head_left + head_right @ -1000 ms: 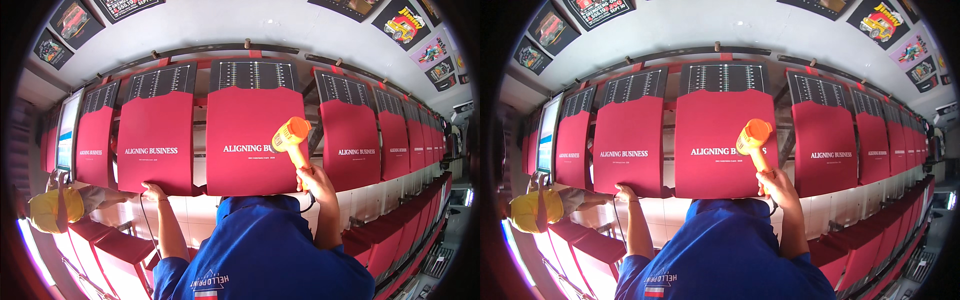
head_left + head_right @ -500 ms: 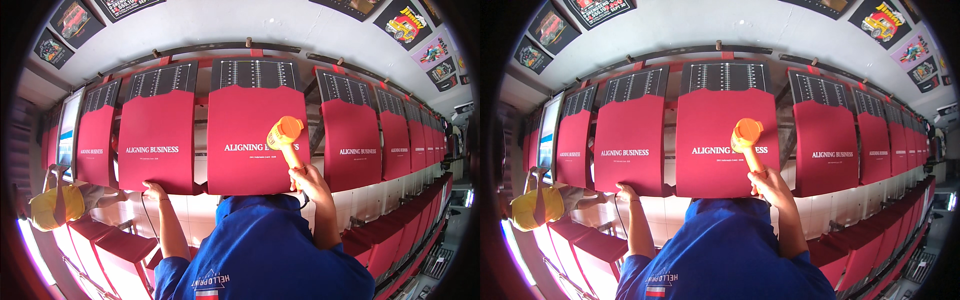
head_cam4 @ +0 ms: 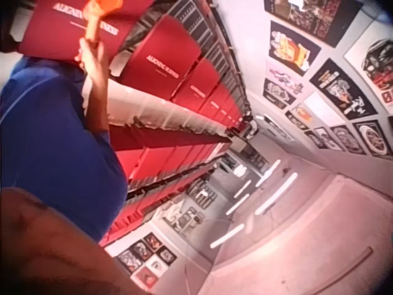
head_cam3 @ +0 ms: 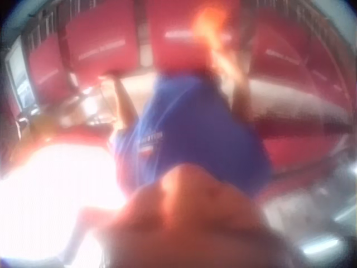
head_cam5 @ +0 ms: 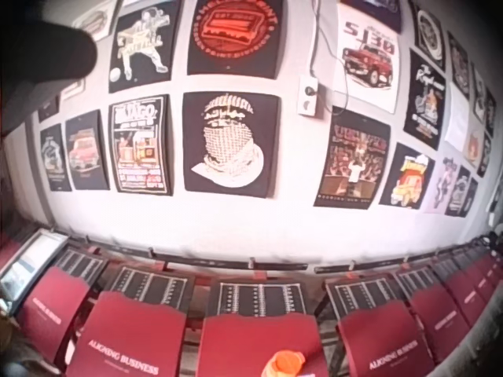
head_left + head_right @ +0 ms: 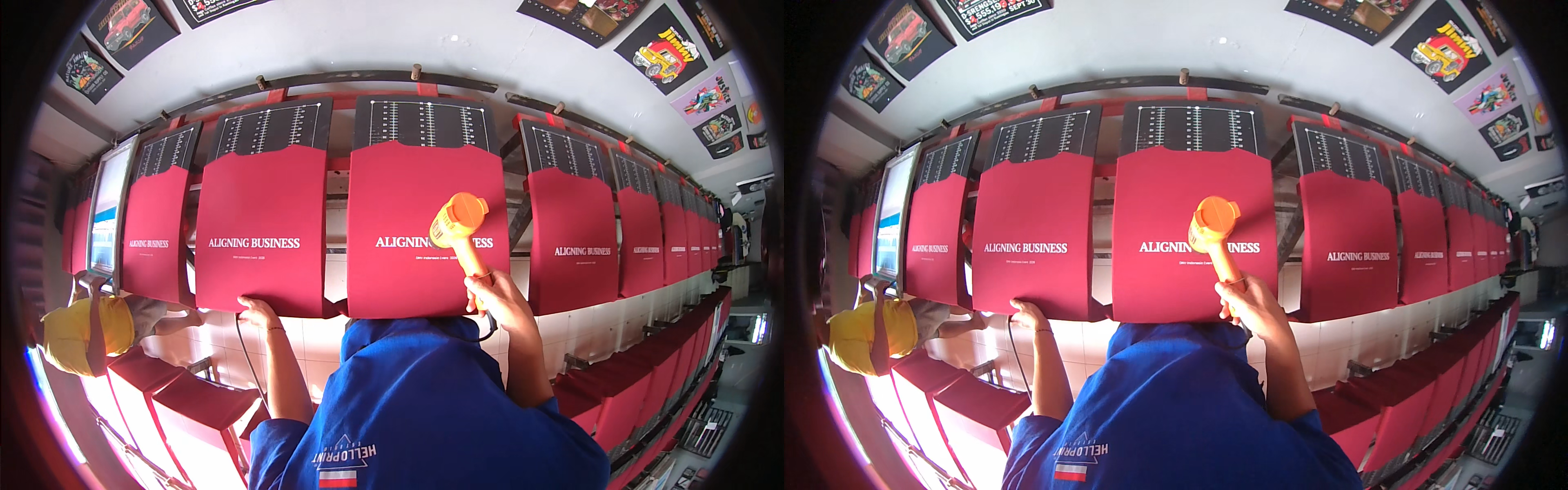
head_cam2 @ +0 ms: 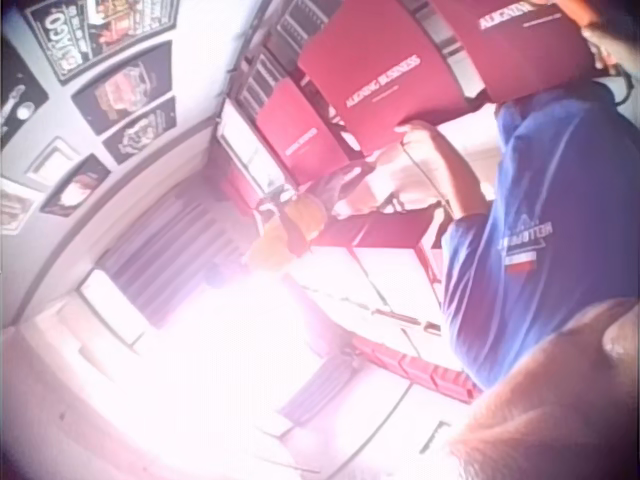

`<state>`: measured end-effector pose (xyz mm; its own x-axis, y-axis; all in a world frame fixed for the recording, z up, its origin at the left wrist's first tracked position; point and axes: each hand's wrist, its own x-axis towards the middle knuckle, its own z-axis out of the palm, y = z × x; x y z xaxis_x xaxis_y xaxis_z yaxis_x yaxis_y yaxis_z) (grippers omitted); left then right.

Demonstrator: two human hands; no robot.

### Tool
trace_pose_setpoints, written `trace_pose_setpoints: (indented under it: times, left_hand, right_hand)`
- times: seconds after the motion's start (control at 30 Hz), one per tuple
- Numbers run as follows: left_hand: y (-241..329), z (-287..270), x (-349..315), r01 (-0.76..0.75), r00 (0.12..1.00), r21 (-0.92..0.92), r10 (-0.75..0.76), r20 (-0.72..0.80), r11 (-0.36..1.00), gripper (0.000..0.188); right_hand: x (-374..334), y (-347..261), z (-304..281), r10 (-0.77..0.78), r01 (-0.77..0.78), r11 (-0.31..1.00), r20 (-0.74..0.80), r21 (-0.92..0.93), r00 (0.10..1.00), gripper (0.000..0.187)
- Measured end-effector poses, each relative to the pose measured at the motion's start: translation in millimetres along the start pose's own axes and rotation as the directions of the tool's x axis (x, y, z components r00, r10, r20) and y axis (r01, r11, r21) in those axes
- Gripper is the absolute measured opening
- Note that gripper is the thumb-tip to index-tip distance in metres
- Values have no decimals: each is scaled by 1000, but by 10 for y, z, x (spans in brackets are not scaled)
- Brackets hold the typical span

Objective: The person uses a heat gun to dry the ink on several red shirts that are mounted on a screen printing press.

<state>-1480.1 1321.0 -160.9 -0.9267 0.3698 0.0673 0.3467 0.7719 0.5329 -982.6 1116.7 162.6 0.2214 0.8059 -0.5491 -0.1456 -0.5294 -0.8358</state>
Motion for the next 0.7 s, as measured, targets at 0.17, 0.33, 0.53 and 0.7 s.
trace_pose_setpoints:
  times: [0.17,0.33,0.53,0.7]
  left_hand:
    - [-185,42,1,-315,949,376,282,141,871,41]
    - [34,-115,-119,52,993,6,-53,110,999,42]
    - [-132,-40,-47,-103,985,-38,107,135,994,50]
    - [-356,127,18,-246,953,35,235,189,969,62]
  right_hand:
    - [22,-84,100,40,-40,999,-20,-4,999,28]
    - [32,-130,149,68,-67,997,-35,26,997,28]
    - [57,-191,296,64,-65,998,-62,-12,996,27]
    - [116,-156,451,19,-21,998,-32,-51,999,29]
